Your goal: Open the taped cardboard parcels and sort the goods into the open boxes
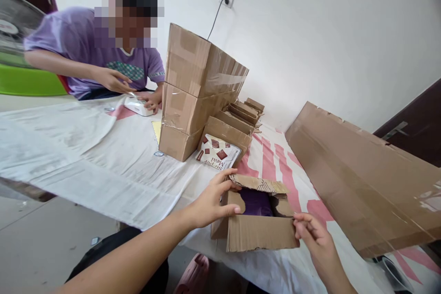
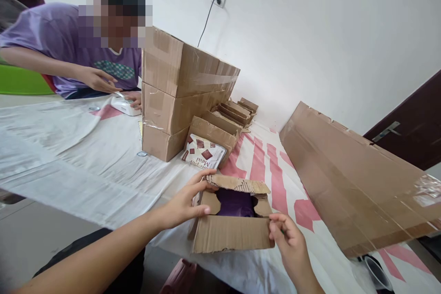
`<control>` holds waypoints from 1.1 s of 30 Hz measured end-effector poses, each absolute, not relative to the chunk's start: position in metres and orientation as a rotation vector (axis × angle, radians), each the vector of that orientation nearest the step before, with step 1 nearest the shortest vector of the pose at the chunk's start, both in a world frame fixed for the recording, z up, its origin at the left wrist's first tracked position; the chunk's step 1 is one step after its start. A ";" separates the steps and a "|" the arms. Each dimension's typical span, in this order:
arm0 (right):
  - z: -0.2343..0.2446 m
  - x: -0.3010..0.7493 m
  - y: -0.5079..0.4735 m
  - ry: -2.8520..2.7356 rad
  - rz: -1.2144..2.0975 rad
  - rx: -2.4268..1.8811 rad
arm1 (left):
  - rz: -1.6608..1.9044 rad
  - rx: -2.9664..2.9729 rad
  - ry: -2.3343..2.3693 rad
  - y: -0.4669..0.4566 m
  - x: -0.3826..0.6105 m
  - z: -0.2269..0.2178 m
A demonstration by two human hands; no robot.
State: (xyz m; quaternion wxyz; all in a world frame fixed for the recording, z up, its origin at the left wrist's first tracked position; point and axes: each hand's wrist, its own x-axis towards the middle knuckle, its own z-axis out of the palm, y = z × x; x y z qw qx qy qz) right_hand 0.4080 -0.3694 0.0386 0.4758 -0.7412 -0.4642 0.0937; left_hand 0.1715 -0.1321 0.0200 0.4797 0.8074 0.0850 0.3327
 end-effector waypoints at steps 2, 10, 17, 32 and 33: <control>0.041 0.406 -0.367 -1.327 0.080 -1.911 | 0.787 2.019 0.204 -0.133 0.171 0.020; 0.064 0.373 -0.350 -1.836 -0.252 -1.849 | 0.664 2.090 0.199 -0.133 0.169 0.012; 0.083 0.349 -0.328 -2.144 0.063 -2.062 | 0.694 2.108 0.218 -0.138 0.171 0.016; 0.102 0.386 -0.299 -2.205 -0.447 -2.413 | 0.760 2.093 0.165 -0.123 0.177 0.004; 0.102 0.391 -0.301 -2.166 -0.514 -2.438 | 0.763 2.100 0.161 -0.122 0.177 0.003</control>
